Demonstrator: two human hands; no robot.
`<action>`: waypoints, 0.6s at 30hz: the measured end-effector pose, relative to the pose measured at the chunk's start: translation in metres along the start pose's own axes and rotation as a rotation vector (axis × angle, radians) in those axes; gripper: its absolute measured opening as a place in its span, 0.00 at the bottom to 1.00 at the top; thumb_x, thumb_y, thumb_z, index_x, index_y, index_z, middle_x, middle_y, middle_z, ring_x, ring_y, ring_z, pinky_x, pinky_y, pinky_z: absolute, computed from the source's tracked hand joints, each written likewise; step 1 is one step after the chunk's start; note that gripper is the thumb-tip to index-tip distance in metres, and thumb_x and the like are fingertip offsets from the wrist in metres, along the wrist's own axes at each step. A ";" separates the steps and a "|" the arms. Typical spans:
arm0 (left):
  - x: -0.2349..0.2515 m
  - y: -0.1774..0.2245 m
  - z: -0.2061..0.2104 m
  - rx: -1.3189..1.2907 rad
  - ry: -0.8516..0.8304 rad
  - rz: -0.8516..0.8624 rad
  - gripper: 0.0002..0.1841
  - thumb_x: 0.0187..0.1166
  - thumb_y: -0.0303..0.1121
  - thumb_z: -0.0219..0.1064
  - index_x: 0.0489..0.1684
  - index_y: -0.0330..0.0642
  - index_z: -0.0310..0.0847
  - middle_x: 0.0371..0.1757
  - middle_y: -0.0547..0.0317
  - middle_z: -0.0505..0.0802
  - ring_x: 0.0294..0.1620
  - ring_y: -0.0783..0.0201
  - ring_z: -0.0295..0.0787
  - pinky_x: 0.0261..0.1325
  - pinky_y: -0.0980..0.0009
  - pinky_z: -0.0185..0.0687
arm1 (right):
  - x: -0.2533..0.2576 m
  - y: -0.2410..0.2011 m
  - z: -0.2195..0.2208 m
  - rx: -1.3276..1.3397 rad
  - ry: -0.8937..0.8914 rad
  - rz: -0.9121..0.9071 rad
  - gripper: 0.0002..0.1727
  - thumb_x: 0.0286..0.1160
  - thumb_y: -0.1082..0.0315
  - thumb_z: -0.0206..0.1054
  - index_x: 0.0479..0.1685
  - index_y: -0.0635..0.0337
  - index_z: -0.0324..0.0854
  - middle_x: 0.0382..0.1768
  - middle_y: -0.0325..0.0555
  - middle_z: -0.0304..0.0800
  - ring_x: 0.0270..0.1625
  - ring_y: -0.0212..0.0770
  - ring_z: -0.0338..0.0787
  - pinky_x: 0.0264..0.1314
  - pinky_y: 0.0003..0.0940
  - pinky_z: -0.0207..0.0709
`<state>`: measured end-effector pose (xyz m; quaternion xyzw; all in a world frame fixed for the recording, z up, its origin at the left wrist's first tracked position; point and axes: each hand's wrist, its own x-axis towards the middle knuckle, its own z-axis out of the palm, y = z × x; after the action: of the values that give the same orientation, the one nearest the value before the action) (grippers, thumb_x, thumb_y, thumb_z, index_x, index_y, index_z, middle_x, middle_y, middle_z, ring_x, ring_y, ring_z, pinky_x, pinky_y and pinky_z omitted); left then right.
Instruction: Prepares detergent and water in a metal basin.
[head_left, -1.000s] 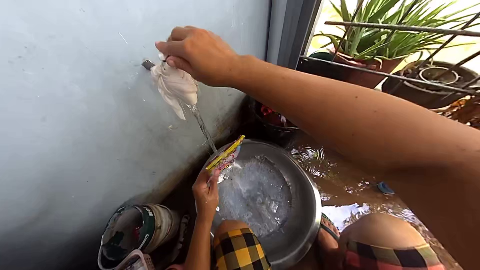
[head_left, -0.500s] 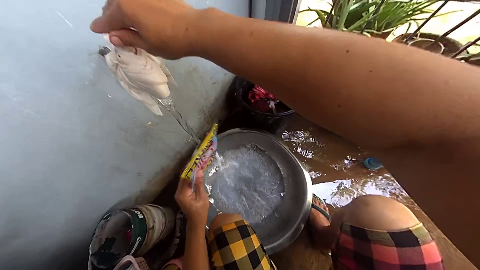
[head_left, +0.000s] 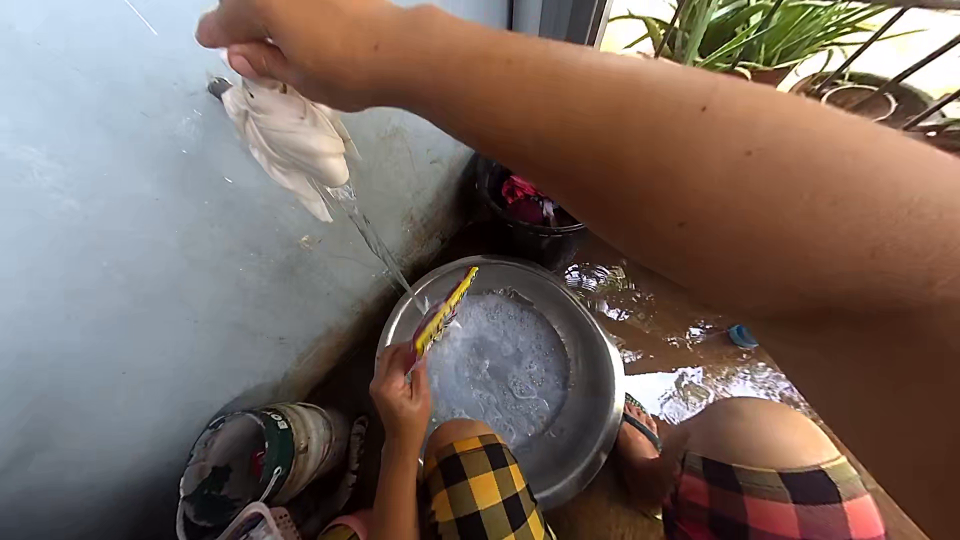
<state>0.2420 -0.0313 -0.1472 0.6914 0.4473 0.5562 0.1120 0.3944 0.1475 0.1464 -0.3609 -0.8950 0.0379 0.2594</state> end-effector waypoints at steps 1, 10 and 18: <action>0.002 0.001 0.000 -0.021 0.027 0.019 0.15 0.84 0.32 0.64 0.40 0.24 0.88 0.41 0.49 0.93 0.47 0.75 0.90 0.56 0.79 0.86 | 0.004 0.004 -0.002 -0.018 0.013 -0.020 0.22 0.93 0.62 0.51 0.79 0.54 0.78 0.63 0.49 0.89 0.64 0.43 0.87 0.68 0.40 0.75; -0.009 -0.003 0.008 -0.050 -0.028 -0.055 0.16 0.83 0.33 0.64 0.39 0.22 0.87 0.35 0.51 0.92 0.38 0.76 0.90 0.48 0.78 0.88 | -0.002 -0.001 0.010 0.070 0.083 0.087 0.19 0.92 0.61 0.56 0.73 0.52 0.83 0.52 0.45 0.93 0.46 0.34 0.89 0.48 0.29 0.82; 0.003 0.000 0.008 0.078 -0.023 -0.043 0.16 0.80 0.34 0.65 0.39 0.24 0.88 0.36 0.47 0.91 0.37 0.73 0.89 0.46 0.80 0.86 | -0.002 -0.005 0.000 0.037 0.017 0.051 0.21 0.94 0.61 0.52 0.79 0.53 0.78 0.58 0.46 0.91 0.57 0.36 0.88 0.62 0.33 0.78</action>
<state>0.2489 -0.0263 -0.1477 0.6918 0.4819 0.5280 0.1021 0.3925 0.1422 0.1467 -0.3789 -0.8824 0.0582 0.2727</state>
